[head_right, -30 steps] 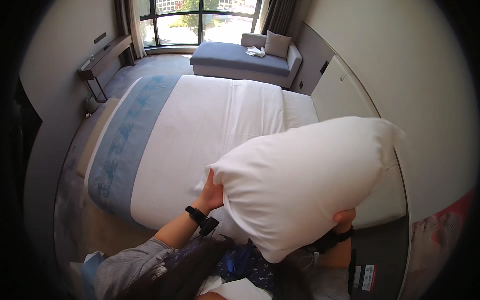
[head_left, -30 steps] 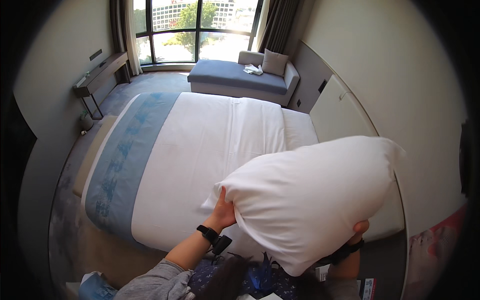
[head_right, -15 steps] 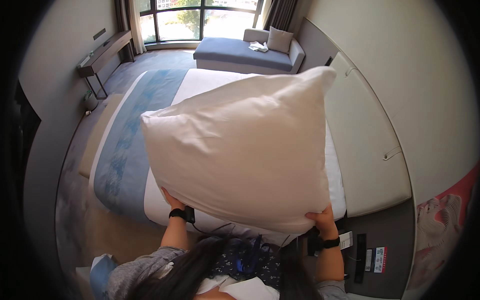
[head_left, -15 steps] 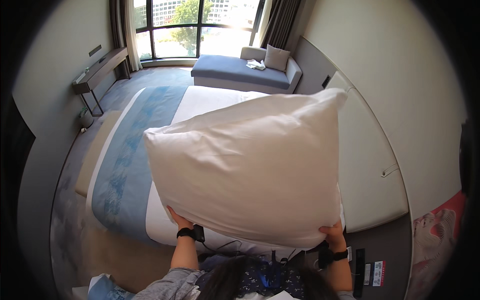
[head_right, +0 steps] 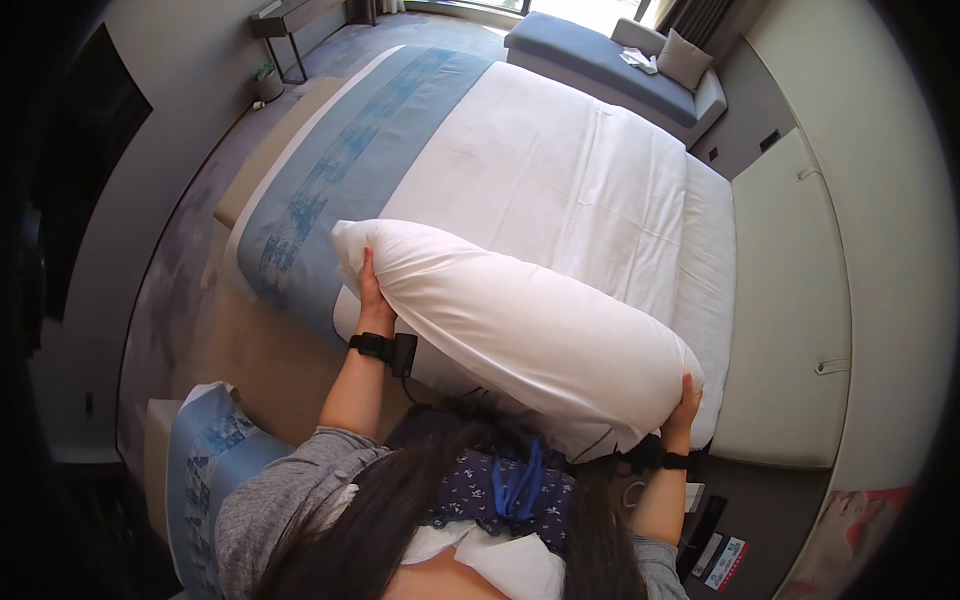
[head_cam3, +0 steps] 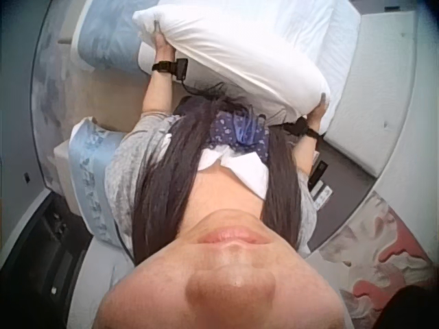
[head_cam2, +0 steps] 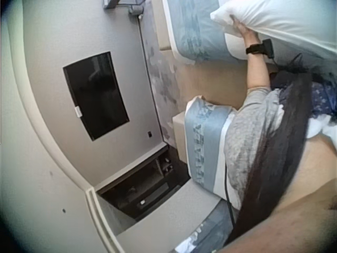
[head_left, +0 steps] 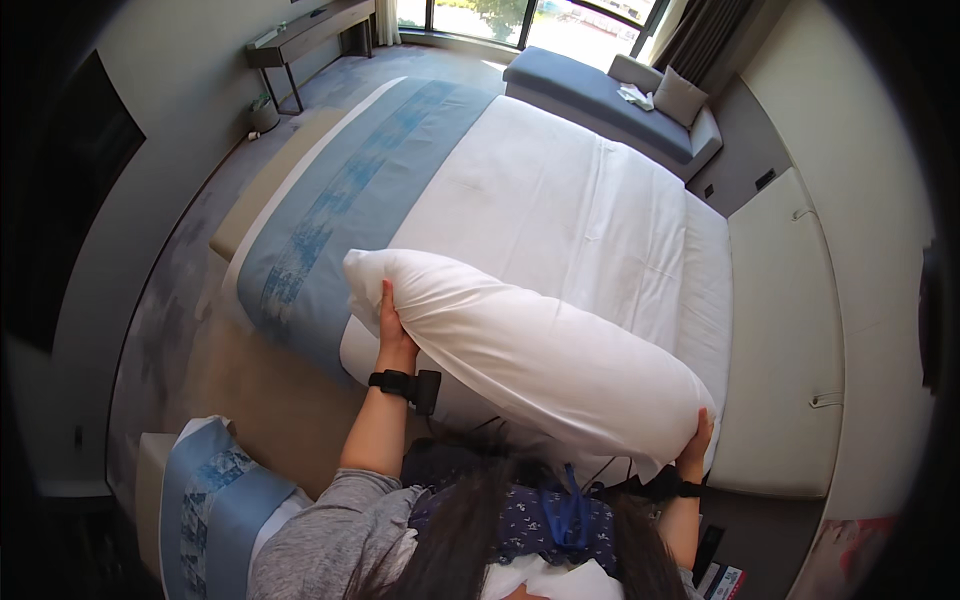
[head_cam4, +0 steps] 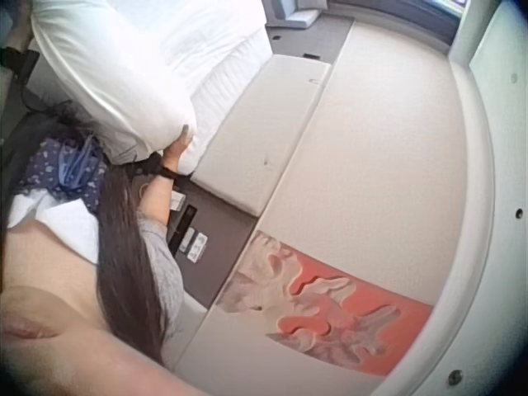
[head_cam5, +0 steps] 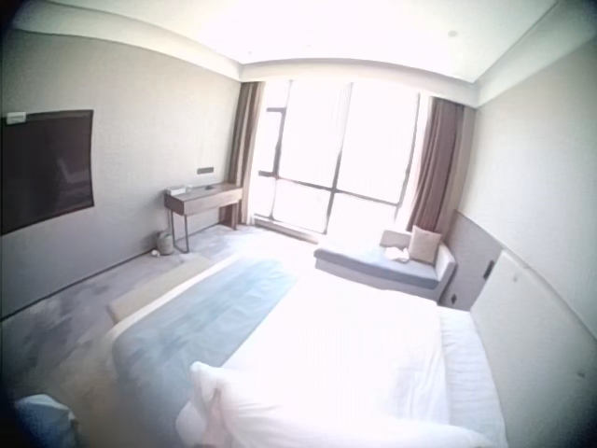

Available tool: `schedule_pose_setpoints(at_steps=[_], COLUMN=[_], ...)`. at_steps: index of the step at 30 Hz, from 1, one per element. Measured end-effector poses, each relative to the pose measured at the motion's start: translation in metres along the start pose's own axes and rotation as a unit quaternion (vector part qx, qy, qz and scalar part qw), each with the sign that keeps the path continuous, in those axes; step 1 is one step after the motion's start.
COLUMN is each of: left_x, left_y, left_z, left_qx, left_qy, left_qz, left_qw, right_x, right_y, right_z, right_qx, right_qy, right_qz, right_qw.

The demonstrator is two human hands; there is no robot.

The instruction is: The person spreads a white duvet over a mattress, then places a blue patterned runner across the center. They tuck the bedding under the mattress and arrange several white pillows at the head of the bed.

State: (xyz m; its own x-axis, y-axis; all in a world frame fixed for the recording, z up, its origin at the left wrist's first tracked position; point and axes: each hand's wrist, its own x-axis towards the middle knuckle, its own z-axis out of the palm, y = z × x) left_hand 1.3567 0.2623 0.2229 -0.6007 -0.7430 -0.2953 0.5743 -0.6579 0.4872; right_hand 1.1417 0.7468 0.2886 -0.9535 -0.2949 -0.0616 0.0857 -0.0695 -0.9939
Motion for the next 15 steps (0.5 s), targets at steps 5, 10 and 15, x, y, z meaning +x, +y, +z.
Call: schedule_pose_setpoints(at_steps=[5,10,15], left_x=[-0.017,-0.036,-0.012], left_y=[-0.014,-0.018,-0.055], left_z=[-0.068,-0.197,-0.232], left_qx=[-0.043,0.066,0.169], left_qy=[-0.007,0.175,0.313], left_qz=[-0.045,-0.151,-0.189], left_qw=[0.998,0.971,0.915], right_x=[0.007,0.014,0.028], right_y=[0.048,0.114,0.221], right_z=[-0.048,-0.023,-0.175], right_qx=[0.007,0.007,-0.180], right_qy=[-0.024,0.034,0.110], right_qz=[0.064,0.278,0.276], right_qw=[0.998,0.960,0.938])
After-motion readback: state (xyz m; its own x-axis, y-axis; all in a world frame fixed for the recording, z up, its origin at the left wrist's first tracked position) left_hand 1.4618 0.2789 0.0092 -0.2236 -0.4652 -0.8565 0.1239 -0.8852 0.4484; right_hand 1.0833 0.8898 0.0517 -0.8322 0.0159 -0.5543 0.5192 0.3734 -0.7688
